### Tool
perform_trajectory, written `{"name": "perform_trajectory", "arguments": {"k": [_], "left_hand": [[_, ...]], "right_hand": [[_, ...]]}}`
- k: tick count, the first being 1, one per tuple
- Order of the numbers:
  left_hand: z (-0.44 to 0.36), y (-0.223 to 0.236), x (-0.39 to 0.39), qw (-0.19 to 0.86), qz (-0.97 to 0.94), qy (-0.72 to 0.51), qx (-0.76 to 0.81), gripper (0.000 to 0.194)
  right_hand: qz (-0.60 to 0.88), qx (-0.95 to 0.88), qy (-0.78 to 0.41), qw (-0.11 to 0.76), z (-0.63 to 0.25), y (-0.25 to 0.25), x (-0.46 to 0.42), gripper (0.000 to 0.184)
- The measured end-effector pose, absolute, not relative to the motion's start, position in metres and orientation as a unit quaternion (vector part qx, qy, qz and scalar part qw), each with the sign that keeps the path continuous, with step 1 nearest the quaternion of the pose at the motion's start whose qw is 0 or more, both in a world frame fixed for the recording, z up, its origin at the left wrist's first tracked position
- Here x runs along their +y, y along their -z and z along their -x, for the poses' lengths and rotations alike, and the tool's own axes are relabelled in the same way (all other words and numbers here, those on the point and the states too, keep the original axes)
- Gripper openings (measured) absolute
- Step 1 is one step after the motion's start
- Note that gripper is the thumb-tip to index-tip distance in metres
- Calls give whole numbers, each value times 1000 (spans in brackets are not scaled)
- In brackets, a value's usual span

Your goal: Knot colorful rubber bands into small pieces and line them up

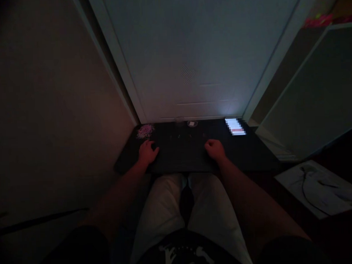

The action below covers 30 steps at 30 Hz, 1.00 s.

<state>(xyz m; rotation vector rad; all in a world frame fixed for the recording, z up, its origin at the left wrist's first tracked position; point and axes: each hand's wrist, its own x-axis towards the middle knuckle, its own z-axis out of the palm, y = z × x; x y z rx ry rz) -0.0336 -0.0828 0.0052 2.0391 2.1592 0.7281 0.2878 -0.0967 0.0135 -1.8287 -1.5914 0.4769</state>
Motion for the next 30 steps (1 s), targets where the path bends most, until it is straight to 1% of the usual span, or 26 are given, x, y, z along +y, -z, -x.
{"name": "perform_trajectory", "arguments": {"k": [4, 10, 17, 21, 24, 26, 30], "left_hand": [[43, -7, -80, 45, -678, -202, 706, 51], [43, -7, -78, 43, -681, -194, 705, 46], [52, -6, -87, 43, -697, -198, 688, 42], [58, -6, -96, 33, -719, -220, 658, 36], [62, -7, -100, 30, -727, -242, 642, 27], [64, -8, -102, 18, -717, -251, 650, 22], [64, -7, -103, -4, -687, -248, 683, 19]], "right_hand": [[689, -610, -199, 337, -288, -14, -106, 21], [689, -626, -197, 308, -283, -14, -120, 21], [688, -668, -157, 237, -276, -15, -133, 16], [686, -674, -150, 230, -274, -16, -137, 16], [682, -679, -143, 230, -273, -16, -139, 17], [681, -681, -141, 230, -273, -16, -140, 17], [685, -682, -138, 216, -271, -17, -140, 17]]}}
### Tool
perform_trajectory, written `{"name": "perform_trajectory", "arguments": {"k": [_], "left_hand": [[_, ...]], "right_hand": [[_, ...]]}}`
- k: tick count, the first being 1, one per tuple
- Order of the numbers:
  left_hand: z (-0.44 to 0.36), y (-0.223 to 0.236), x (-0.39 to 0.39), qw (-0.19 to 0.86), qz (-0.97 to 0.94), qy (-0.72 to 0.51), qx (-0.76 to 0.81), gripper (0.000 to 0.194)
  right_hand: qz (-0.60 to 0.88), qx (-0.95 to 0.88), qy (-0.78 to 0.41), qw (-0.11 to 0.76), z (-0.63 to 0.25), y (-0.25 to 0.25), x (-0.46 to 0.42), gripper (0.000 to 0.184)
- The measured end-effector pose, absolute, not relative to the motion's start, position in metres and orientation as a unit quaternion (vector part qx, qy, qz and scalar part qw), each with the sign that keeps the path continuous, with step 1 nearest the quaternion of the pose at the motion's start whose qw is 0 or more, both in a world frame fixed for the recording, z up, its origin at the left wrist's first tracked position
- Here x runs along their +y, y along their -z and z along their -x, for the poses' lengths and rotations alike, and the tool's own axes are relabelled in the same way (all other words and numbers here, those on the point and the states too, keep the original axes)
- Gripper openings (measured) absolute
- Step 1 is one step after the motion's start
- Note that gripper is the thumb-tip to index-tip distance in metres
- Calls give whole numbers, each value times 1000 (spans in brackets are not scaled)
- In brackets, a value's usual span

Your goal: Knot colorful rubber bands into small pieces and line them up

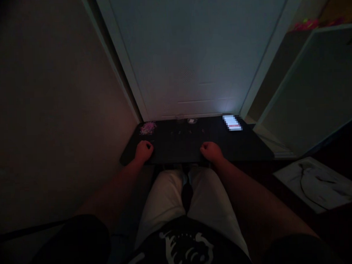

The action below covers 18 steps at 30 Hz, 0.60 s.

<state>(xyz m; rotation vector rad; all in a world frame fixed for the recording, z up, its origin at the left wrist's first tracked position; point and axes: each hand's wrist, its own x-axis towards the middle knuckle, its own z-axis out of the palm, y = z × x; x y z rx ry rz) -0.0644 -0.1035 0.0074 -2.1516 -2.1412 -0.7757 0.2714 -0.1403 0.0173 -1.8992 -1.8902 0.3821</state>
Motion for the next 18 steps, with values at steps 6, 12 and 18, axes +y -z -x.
{"name": "perform_trajectory", "arguments": {"k": [6, 12, 18], "left_hand": [[61, -8, -97, -7, 649, 240, -722, 37], [67, -11, -82, -22, 642, 228, -732, 26], [44, -11, -75, -104, 701, 258, -656, 25]], "right_hand": [[696, -690, -113, 162, -268, -19, -138, 19], [702, -690, -111, 137, -263, -21, -131, 21], [658, -721, -138, 167, -242, -20, -115, 17]]}}
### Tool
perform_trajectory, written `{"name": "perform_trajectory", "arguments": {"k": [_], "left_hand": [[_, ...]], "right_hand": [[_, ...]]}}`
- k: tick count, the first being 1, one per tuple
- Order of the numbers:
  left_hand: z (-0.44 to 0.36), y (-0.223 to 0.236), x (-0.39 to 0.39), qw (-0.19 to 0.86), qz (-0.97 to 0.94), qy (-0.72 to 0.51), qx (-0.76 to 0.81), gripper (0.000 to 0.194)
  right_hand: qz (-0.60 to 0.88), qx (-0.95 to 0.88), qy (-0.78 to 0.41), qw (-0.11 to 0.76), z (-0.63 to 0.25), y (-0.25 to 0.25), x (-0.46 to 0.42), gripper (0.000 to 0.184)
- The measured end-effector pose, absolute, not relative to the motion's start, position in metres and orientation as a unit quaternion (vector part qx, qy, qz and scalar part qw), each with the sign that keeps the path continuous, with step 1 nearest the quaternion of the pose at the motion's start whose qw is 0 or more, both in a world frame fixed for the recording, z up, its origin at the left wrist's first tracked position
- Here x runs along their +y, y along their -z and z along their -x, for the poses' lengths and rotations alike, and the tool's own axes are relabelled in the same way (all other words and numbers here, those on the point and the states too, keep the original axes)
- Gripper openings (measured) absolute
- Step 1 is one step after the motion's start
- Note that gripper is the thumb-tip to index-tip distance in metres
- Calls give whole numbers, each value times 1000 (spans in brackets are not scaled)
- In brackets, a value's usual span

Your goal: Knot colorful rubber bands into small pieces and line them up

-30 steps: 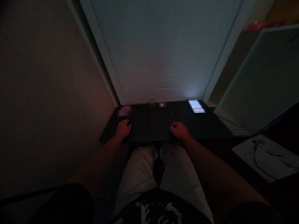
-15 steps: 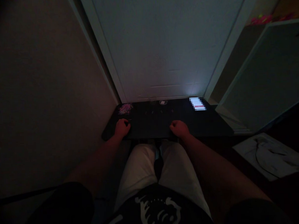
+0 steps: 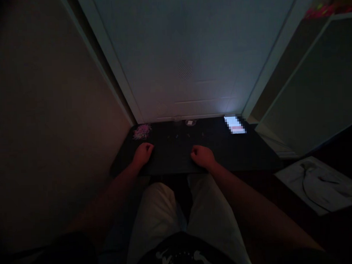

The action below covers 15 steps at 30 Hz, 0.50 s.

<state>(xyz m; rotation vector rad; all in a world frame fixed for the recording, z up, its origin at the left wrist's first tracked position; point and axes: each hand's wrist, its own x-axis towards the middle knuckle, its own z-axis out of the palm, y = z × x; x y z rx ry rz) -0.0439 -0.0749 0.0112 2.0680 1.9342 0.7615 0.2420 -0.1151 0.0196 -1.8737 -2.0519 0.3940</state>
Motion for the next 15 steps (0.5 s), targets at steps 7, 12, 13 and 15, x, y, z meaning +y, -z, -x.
{"name": "perform_trajectory", "arguments": {"k": [7, 12, 13, 15], "left_hand": [[-38, -12, -77, 288, -733, -331, 520, 25], [-59, -7, -81, 284, -753, -344, 484, 23], [-58, -6, -82, 282, -753, -346, 483, 23], [-57, -6, -82, 284, -748, -353, 485, 23]], "right_hand": [[572, -718, -258, 303, -218, -7, -90, 18], [542, -703, -287, 361, -220, -1, -90, 20], [542, -701, -288, 363, -221, -2, -91, 20], [542, -700, -288, 366, -220, -4, -92, 19]]}}
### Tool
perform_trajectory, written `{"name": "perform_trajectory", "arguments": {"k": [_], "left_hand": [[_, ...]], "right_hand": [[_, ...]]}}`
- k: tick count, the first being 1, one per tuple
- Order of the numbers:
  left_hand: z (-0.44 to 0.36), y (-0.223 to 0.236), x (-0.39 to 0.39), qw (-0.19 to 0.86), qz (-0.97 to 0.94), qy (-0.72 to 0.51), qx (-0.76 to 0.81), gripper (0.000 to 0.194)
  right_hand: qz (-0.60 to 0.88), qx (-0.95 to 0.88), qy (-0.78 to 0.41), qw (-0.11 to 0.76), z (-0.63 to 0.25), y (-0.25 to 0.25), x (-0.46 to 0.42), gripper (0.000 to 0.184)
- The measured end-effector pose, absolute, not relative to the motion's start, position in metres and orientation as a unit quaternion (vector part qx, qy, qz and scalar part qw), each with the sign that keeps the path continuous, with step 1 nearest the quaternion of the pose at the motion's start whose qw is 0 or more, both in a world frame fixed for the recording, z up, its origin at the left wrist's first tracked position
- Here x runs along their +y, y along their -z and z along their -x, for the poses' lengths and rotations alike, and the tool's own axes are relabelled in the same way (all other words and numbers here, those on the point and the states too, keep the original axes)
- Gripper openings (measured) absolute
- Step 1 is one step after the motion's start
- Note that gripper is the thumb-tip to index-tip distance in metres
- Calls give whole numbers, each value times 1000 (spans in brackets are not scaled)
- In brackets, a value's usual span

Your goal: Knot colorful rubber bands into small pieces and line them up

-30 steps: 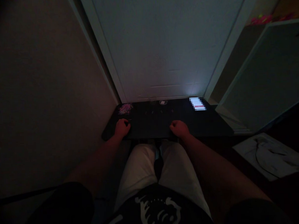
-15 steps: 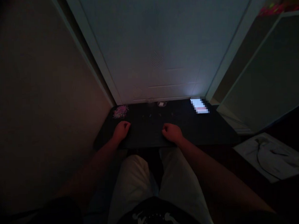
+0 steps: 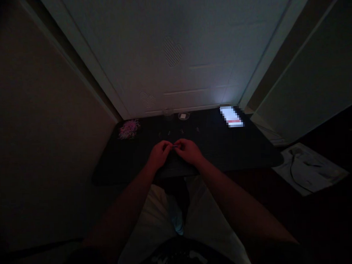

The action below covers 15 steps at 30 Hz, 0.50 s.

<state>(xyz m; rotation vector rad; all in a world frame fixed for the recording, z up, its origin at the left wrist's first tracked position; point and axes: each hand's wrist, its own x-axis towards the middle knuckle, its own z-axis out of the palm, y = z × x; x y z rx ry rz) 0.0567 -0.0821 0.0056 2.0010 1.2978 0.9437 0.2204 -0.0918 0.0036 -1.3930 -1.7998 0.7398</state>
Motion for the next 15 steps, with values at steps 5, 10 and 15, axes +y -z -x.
{"name": "perform_trajectory", "arguments": {"k": [5, 10, 15], "left_hand": [[-55, -6, -82, 289, -745, -346, 492, 23], [-56, -9, -83, 293, -741, -342, 498, 23], [-56, -11, -85, 287, -740, -335, 508, 22]], "right_hand": [[539, -678, -316, 387, -220, -8, -94, 18], [528, -659, -348, 407, -223, -8, -96, 17], [524, -648, -355, 424, -225, -8, -97, 17]]}}
